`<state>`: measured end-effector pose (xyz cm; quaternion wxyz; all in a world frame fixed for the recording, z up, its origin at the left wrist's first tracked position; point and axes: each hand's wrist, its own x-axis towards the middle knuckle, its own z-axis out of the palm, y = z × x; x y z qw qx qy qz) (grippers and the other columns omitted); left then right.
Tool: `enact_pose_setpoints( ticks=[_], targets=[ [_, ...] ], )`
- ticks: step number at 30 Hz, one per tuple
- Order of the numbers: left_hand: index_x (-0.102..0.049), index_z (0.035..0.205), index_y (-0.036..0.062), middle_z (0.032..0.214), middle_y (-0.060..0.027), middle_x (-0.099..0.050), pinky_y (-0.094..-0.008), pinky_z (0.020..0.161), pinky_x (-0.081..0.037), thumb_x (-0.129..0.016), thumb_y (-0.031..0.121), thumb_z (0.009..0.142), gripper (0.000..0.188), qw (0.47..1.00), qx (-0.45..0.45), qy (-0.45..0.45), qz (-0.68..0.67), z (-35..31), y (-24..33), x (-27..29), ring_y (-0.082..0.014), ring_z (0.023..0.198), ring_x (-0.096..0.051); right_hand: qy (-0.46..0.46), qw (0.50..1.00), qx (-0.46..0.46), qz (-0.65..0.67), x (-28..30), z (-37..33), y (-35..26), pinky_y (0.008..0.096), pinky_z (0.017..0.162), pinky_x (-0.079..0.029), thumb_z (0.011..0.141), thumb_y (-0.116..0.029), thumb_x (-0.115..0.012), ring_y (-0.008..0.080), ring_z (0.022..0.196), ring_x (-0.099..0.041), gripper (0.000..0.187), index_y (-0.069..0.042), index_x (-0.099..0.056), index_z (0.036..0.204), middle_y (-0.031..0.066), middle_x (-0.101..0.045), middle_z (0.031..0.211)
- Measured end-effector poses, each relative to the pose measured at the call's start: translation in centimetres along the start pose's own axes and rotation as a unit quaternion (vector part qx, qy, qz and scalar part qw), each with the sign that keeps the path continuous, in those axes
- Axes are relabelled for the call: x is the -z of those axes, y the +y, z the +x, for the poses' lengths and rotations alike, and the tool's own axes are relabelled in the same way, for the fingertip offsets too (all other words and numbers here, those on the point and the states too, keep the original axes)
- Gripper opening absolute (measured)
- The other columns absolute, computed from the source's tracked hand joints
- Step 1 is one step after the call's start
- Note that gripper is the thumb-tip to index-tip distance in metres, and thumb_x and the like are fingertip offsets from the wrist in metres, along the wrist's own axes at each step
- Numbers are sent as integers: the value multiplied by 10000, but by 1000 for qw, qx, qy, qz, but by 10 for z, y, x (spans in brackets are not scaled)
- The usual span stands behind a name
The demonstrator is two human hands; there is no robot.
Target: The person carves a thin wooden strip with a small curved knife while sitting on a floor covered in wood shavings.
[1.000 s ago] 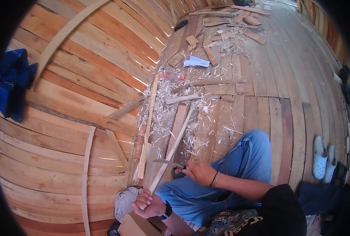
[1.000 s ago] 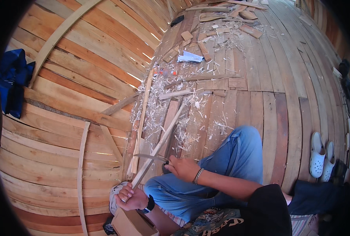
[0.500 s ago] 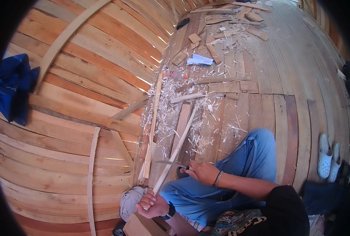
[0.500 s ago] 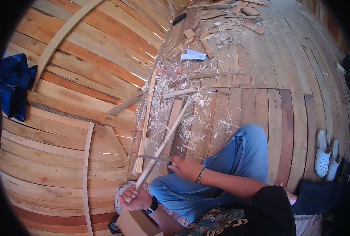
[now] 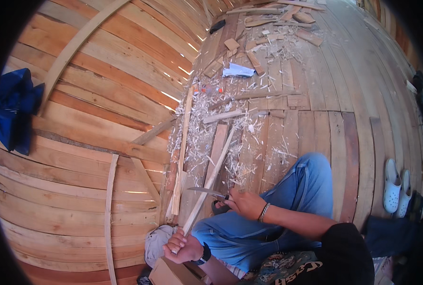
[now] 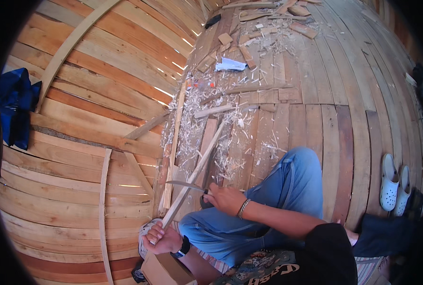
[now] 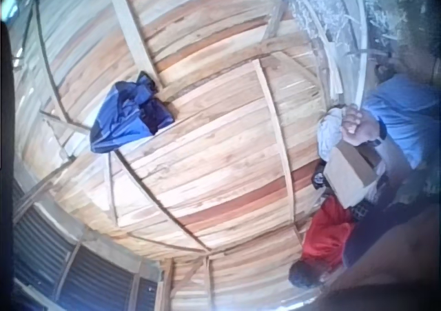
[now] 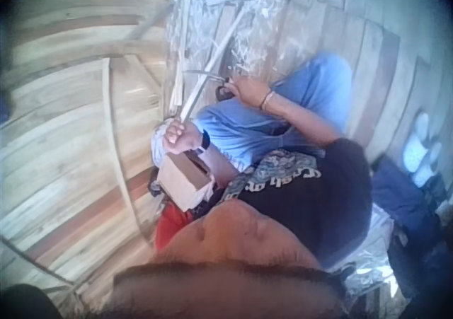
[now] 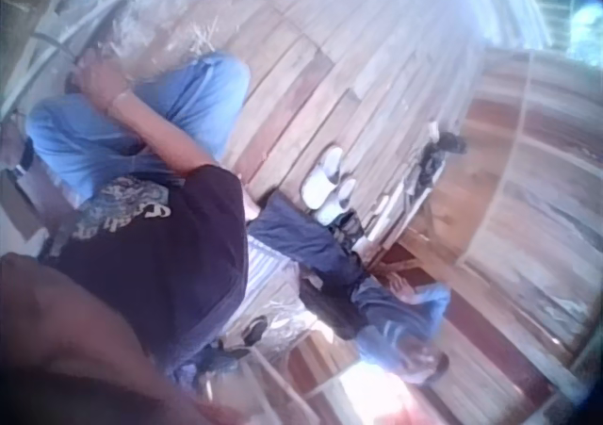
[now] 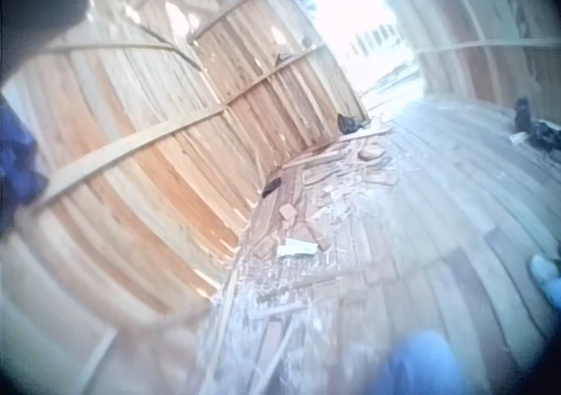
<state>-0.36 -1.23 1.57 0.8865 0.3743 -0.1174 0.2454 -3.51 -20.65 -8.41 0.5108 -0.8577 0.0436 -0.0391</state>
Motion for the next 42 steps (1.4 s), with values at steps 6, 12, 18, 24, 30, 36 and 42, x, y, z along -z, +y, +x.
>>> enact_pose_setpoints(
  ticks=[6,12,18,24,30,36,42],
  targets=[
    [-347,507,175,428,4,-331,-305,558,-334,-404,279,919,429,999,-2,41,3,-2,-4,-12,-133,422,-342,45,998,-30,-33,-5,28,42,525,635,-487,954,-399,-469,436,700,-624,368,-32,-452,970,238,-623,713],
    [-361,511,171,427,11,-328,-311,597,-388,-421,259,912,414,1000,4,22,21,-4,-6,-5,-138,425,-361,60,995,-69,-48,-21,29,75,532,637,-485,960,-390,-453,435,702,-625,350,-40,-463,971,253,-626,738],
    [-361,511,169,427,11,-336,-304,593,-398,-427,254,911,414,1000,-12,5,21,-4,-8,-11,-135,425,-373,7,996,77,50,-8,10,15,530,638,-491,967,-342,-442,443,710,-622,323,-20,-464,974,257,-627,748],
    [-348,512,176,426,20,-321,-311,580,-348,-413,271,911,415,999,-21,8,25,1,-7,-6,-131,423,-337,50,993,92,60,-6,-5,-4,523,614,-491,967,-354,-445,431,676,-625,332,-22,-458,972,201,-636,716],
    [-363,505,171,425,16,-345,-305,599,-382,-426,266,904,415,1000,-9,17,10,2,-7,-11,-139,427,-378,48,998,47,-13,-4,14,13,502,614,-505,960,-393,-455,415,690,-642,378,-16,-481,937,238,-649,748],
    [-322,499,176,420,12,-324,-303,558,-335,-405,275,907,428,999,-8,25,36,-5,-8,-14,-134,417,-328,44,997,-38,-51,-14,28,50,529,671,-493,964,-381,-444,425,743,-641,402,15,-502,938,246,-645,764],
    [-326,513,183,423,19,-310,-302,570,-345,-412,274,911,417,999,-12,26,24,-5,-5,-17,-121,410,-307,28,1000,-10,8,-19,15,49,539,682,-488,963,-373,-442,461,752,-622,406,29,-502,970,279,-629,804]
  ],
)
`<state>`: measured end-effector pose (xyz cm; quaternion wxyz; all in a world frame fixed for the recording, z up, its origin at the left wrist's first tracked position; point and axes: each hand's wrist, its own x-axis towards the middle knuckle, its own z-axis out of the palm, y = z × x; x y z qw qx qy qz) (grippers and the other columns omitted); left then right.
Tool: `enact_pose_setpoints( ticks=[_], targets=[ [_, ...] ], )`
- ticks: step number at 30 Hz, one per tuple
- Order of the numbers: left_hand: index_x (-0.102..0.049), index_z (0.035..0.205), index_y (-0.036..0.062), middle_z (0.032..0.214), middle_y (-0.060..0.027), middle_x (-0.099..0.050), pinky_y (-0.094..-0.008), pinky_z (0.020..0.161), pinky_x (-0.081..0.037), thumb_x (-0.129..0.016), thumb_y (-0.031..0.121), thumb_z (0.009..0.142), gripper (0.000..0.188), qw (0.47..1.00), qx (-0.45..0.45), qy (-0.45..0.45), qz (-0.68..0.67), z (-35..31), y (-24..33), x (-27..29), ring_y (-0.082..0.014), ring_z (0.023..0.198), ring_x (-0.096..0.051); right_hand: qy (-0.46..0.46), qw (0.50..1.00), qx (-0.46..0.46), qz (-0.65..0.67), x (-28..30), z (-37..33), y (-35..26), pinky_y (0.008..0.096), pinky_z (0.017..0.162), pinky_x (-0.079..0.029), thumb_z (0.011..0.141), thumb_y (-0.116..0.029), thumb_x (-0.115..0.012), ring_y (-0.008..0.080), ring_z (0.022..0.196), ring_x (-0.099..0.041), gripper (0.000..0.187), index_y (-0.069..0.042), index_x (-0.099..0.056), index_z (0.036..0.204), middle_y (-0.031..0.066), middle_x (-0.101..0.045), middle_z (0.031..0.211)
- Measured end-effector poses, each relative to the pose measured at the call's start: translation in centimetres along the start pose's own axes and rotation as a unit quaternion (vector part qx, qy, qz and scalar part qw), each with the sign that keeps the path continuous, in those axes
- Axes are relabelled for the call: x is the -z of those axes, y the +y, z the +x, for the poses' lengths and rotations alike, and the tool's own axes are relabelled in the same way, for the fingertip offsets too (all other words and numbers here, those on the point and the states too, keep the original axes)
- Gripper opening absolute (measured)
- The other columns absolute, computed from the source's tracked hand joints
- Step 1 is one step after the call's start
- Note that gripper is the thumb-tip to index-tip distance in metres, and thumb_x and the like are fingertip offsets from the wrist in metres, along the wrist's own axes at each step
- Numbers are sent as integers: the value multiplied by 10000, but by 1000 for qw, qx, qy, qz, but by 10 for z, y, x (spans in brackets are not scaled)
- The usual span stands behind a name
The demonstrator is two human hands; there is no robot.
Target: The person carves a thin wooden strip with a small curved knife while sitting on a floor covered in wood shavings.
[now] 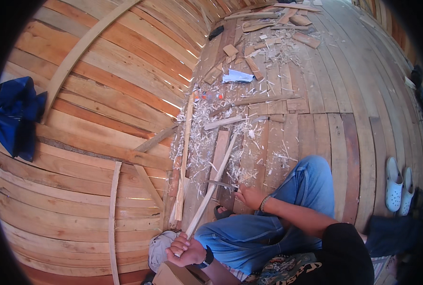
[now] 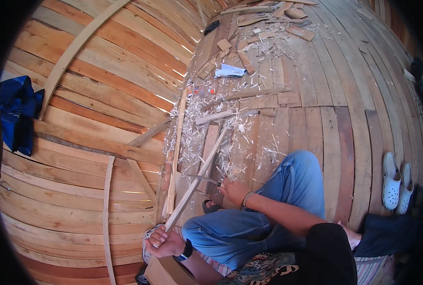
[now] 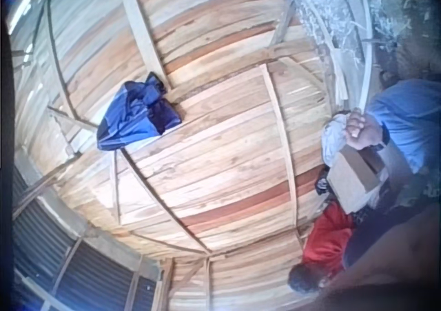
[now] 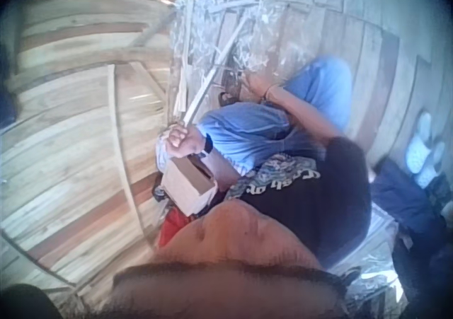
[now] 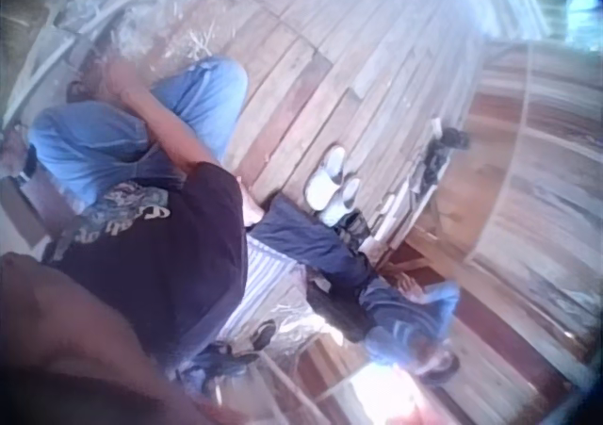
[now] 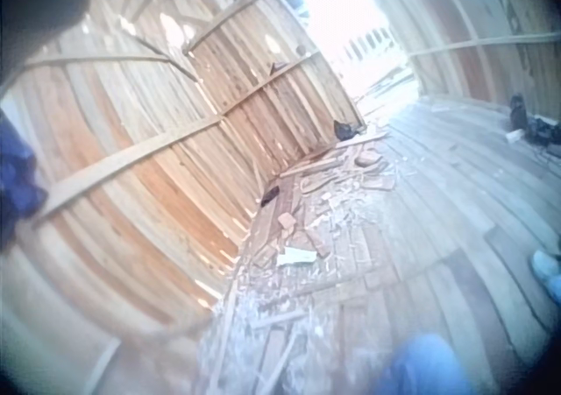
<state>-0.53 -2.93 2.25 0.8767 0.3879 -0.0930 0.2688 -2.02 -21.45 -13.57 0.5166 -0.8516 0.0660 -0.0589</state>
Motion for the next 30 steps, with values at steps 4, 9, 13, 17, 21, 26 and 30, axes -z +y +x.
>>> enact_pose_setpoints(
  ticks=[4,9,13,17,21,26,30],
  targets=[
    [-350,516,166,427,9,-333,-309,607,-384,-425,258,907,409,1000,2,-22,-9,2,5,9,-131,438,-362,-17,999,29,4,27,-11,-46,534,682,-490,963,-375,-446,464,739,-619,401,21,-512,958,280,-625,785],
    [-351,523,163,436,12,-331,-315,599,-381,-412,259,918,411,1000,-3,-22,5,-3,-2,-3,-132,440,-362,-11,998,-21,-56,14,11,16,505,649,-502,967,-370,-439,435,711,-629,379,2,-509,955,232,-647,770],
    [-370,523,164,438,16,-337,-316,600,-374,-407,258,922,411,999,-8,-45,2,0,2,6,-130,436,-350,29,990,124,57,37,-10,-51,498,627,-499,963,-351,-464,440,683,-618,337,-17,-493,922,241,-622,700],
    [-374,527,161,437,5,-341,-317,592,-368,-402,260,922,407,996,-11,-82,20,-4,-5,-6,-136,435,-347,34,998,13,-43,16,14,-8,502,633,-498,955,-352,-478,442,708,-621,341,-14,-497,928,252,-623,722],
    [-366,529,159,436,-6,-342,-318,586,-363,-384,264,927,412,996,-4,-86,16,-1,-3,0,-143,432,-347,21,989,133,-53,11,1,-19,528,641,-490,956,-364,-470,457,715,-619,374,8,-516,955,263,-623,726],
    [-353,542,138,433,-25,-342,-326,514,-360,-333,257,938,414,994,-29,-102,12,-6,1,5,-153,398,-348,9,1000,-14,8,20,-12,-36,548,657,-477,960,-330,-459,476,729,-606,363,28,-516,981,292,-618,797],
    [-371,555,120,435,-42,-370,-339,487,-373,-331,230,944,407,982,-59,-177,28,-6,-10,-7,-165,393,-357,29,999,-20,-10,26,-7,-29,568,665,-457,954,-334,-471,495,723,-594,368,31,-503,980,295,-600,723]
  ],
)
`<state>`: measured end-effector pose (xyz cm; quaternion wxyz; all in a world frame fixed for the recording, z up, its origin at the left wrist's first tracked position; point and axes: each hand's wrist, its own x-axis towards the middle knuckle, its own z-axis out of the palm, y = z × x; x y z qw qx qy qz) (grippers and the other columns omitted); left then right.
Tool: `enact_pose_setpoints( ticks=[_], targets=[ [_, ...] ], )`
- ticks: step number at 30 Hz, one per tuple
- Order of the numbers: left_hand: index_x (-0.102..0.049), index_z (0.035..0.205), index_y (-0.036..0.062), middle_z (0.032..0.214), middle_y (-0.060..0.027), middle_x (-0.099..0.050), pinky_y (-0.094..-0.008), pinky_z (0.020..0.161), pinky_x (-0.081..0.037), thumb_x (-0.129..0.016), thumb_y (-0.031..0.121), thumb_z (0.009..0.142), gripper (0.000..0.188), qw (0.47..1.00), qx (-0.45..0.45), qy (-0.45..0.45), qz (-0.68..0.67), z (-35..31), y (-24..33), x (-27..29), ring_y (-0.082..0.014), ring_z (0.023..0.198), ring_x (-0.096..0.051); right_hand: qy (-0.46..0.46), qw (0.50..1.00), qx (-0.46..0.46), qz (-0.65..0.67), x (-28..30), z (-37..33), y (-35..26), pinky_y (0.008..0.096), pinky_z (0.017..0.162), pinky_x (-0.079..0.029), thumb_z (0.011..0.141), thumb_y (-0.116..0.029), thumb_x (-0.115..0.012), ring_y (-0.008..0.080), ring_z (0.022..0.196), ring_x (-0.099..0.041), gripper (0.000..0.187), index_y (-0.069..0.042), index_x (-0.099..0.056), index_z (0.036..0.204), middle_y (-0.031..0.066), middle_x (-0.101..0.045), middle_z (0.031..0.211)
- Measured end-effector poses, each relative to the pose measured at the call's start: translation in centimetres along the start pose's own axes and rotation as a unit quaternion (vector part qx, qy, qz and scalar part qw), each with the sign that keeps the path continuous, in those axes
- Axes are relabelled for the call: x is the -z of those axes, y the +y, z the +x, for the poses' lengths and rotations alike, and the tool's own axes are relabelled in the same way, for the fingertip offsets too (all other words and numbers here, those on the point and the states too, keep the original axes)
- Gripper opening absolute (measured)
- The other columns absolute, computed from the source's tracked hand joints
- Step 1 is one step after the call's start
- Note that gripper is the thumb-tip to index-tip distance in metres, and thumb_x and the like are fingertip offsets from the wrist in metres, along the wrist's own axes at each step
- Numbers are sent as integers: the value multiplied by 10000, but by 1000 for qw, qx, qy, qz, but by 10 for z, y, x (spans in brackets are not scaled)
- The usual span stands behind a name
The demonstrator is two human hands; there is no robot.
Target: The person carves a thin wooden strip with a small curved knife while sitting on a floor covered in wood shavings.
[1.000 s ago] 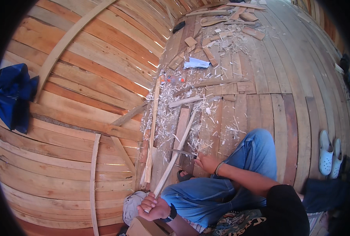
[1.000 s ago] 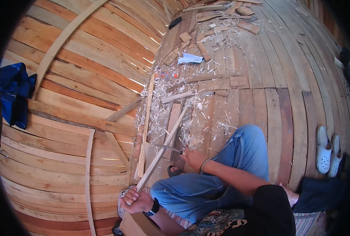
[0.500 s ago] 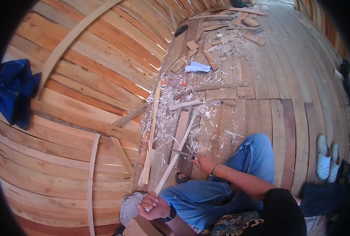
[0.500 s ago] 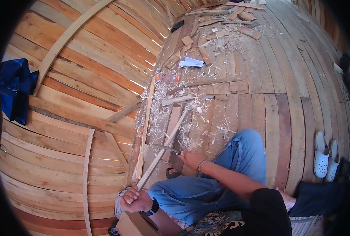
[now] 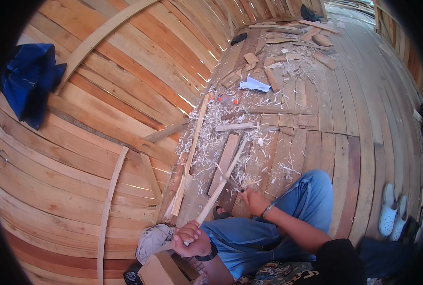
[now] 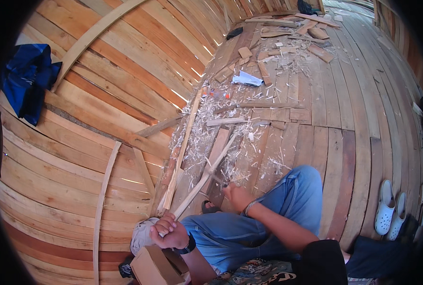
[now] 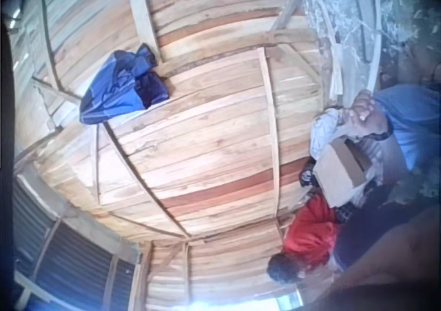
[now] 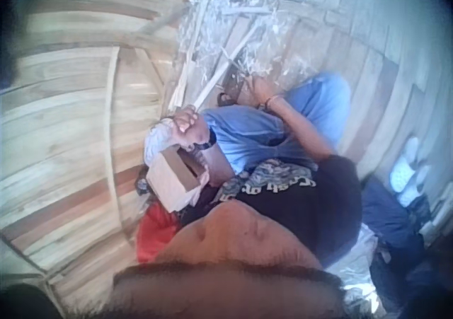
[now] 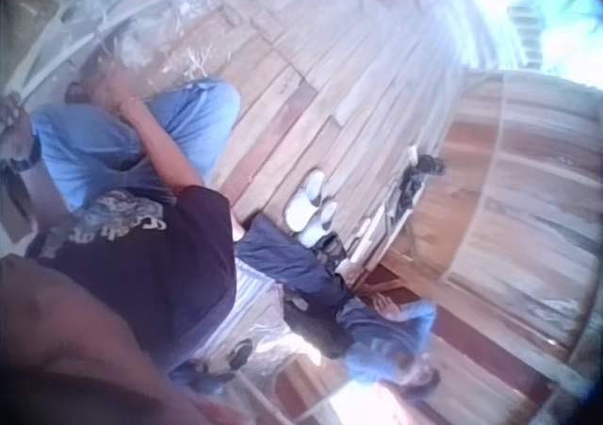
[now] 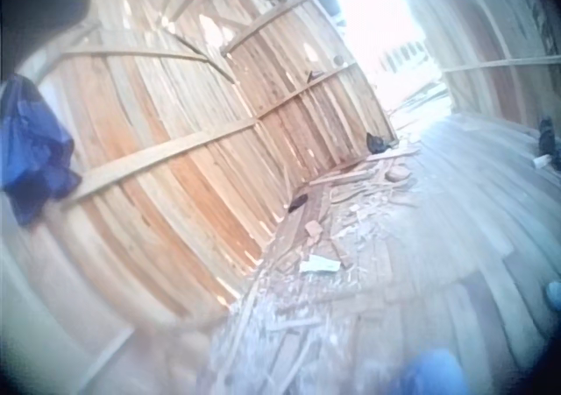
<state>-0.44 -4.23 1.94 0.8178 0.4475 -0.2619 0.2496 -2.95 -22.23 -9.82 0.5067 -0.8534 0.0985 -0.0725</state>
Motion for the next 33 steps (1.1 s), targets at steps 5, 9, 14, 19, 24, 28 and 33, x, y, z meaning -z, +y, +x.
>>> enact_pose_setpoints(
  ticks=[5,9,14,19,24,28,33],
  targets=[
    [-353,542,134,444,-27,-370,-345,546,-386,-318,223,945,414,1000,23,0,-2,0,4,-3,-164,413,-355,29,996,69,48,0,-11,-11,560,623,-445,960,-308,-462,495,690,-579,334,24,-484,986,306,-584,714],
    [-373,543,136,452,-21,-381,-346,561,-397,-315,232,949,420,999,24,-25,23,-4,2,-12,-163,430,-374,39,998,-40,-11,-15,-1,21,561,622,-448,955,-296,-474,496,681,-574,312,13,-473,998,298,-580,695],
    [-386,545,112,432,-58,-391,-358,490,-405,-316,203,948,419,1000,5,26,-12,0,-3,1,-177,382,-378,44,998,43,27,-4,-7,-7,571,640,-457,963,-327,-452,495,683,-582,355,26,-490,977,297,-584,693],
    [-363,545,123,429,-53,-372,-354,508,-406,-307,211,950,418,999,5,31,3,1,2,2,-173,385,-358,7,999,-36,-14,-9,5,1,558,669,-466,966,-333,-447,486,708,-590,365,29,-498,984,290,-598,729],
    [-352,542,127,438,-35,-371,-341,519,-390,-321,232,945,418,998,13,56,11,-2,-5,-4,-165,397,-349,17,1000,-17,-19,-1,9,10,550,673,-479,967,-338,-449,462,746,-613,370,27,-505,973,274,-621,763],
    [-345,532,135,447,-19,-360,-317,546,-372,-336,250,940,424,989,40,134,-38,3,-4,11,-155,419,-351,17,996,69,46,8,-10,-29,514,655,-504,968,-357,-443,444,754,-625,392,27,-524,958,260,-631,778],
    [-341,521,155,450,-4,-337,-325,588,-357,-358,270,930,425,988,63,139,-9,2,-1,9,-149,449,-351,-23,998,-26,-54,-4,0,14,500,644,-510,969,-377,-432,436,751,-630,415,30,-515,960,271,-624,764]
  ],
)
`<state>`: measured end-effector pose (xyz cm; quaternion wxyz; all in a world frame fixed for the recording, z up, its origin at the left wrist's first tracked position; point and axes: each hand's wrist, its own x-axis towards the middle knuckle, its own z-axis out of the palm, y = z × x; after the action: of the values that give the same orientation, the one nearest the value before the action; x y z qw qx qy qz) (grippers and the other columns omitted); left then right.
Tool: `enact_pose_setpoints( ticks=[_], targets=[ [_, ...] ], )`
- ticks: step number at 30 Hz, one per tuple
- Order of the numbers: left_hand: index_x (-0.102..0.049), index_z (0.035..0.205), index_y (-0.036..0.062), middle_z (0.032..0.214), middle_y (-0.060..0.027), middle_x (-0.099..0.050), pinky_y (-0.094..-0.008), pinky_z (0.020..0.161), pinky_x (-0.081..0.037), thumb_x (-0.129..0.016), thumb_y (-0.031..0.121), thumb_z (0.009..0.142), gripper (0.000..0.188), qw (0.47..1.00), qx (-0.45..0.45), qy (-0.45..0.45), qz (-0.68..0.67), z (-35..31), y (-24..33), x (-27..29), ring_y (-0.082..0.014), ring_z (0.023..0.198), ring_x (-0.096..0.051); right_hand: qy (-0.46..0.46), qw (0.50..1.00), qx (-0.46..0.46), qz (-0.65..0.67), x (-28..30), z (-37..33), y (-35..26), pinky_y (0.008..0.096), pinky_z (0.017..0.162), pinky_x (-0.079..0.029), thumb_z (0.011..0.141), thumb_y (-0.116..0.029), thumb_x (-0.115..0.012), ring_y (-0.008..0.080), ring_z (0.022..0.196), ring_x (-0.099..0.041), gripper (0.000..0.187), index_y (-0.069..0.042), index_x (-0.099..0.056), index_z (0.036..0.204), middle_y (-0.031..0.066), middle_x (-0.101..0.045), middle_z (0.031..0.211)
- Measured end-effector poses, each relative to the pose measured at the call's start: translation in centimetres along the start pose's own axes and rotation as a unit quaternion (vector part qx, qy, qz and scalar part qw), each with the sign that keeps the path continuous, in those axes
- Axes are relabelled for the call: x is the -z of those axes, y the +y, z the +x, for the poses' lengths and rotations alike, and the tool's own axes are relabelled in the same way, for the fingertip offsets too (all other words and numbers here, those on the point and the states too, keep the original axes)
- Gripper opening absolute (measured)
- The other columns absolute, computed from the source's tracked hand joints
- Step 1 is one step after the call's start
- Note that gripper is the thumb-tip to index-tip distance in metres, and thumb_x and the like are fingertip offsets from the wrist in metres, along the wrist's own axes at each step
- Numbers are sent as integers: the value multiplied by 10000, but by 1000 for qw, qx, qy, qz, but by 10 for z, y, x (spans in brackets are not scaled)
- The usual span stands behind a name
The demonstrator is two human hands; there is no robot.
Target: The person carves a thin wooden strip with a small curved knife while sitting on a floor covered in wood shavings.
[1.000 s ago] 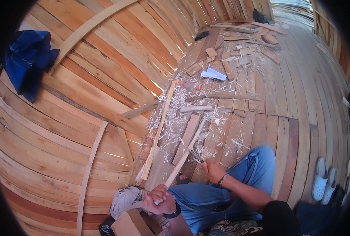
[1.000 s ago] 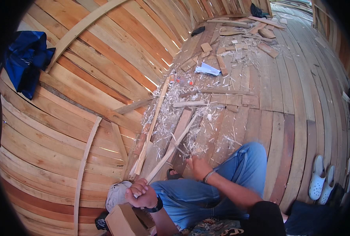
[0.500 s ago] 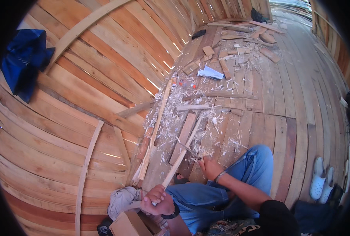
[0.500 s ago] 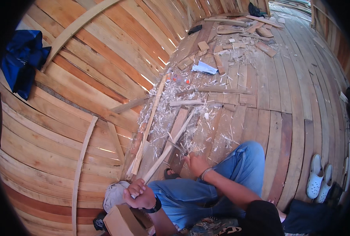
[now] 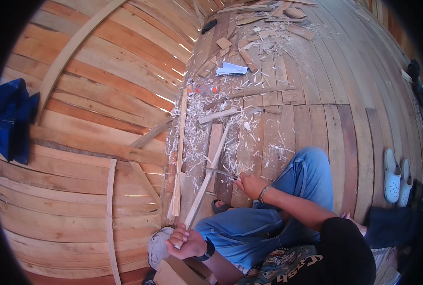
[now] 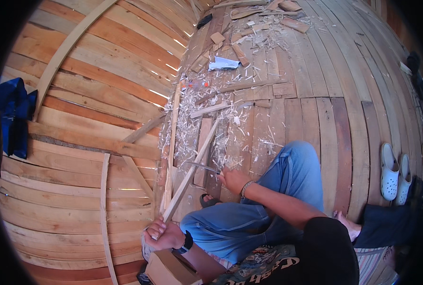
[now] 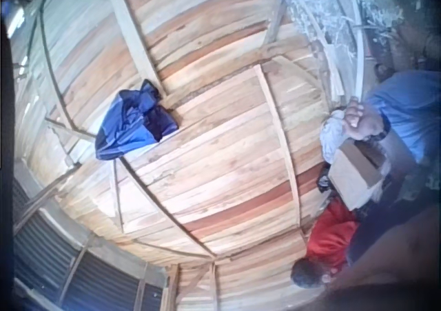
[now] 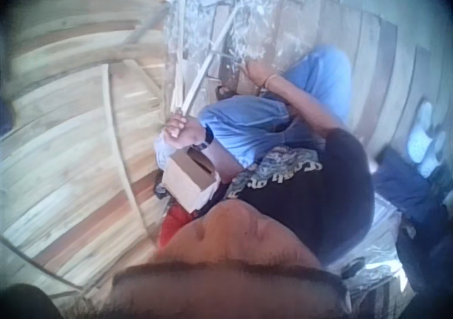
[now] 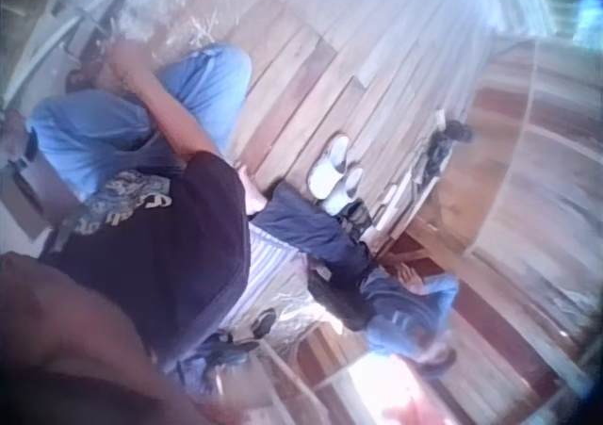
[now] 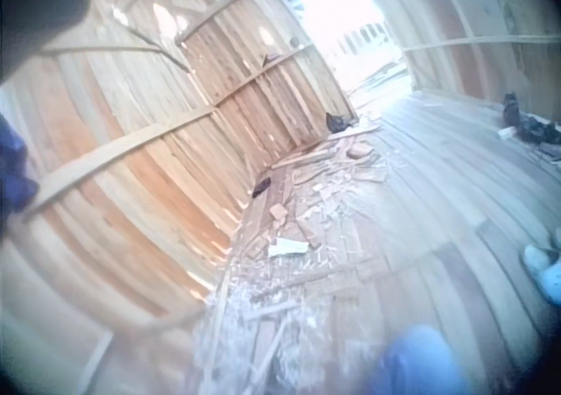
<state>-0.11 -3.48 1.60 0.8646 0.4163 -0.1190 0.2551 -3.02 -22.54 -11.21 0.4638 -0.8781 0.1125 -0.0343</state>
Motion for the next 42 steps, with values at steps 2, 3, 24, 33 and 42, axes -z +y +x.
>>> enact_pose_setpoints(
  ticks=[2,3,24,33,42],
  targets=[
    [-346,521,157,452,1,-334,-329,596,-353,-361,277,927,423,1000,-3,5,-6,3,7,8,-145,452,-348,12,998,44,49,12,-9,-26,507,632,-509,965,-398,-432,433,731,-634,435,31,-507,963,263,-623,745],
    [-347,519,158,450,2,-329,-327,599,-357,-366,278,924,423,1000,-4,13,-4,5,7,11,-143,451,-347,16,997,52,55,5,-5,-28,509,630,-508,964,-401,-433,435,724,-633,435,28,-504,956,260,-625,742],
    [-349,509,168,433,8,-323,-318,623,-380,-406,278,906,416,999,9,48,-5,3,7,-2,-142,439,-358,29,999,28,32,-13,25,13,503,647,-493,962,-366,-462,446,713,-622,381,13,-493,970,245,-632,739],
    [-375,533,164,474,10,-358,-323,677,-397,-465,271,877,371,998,17,40,-39,22,13,22,-150,484,-394,20,998,29,47,-8,18,-12,504,663,-510,955,-382,-453,433,743,-640,399,11,-520,963,252,-634,752],
    [-332,581,168,532,23,-334,-282,626,-381,-518,242,862,345,991,1,129,-36,20,24,14,-138,502,-372,-8,985,126,117,-5,8,-30,464,652,-529,972,-385,-426,403,684,-650,398,5,-503,957,200,-655,710]
  ],
)
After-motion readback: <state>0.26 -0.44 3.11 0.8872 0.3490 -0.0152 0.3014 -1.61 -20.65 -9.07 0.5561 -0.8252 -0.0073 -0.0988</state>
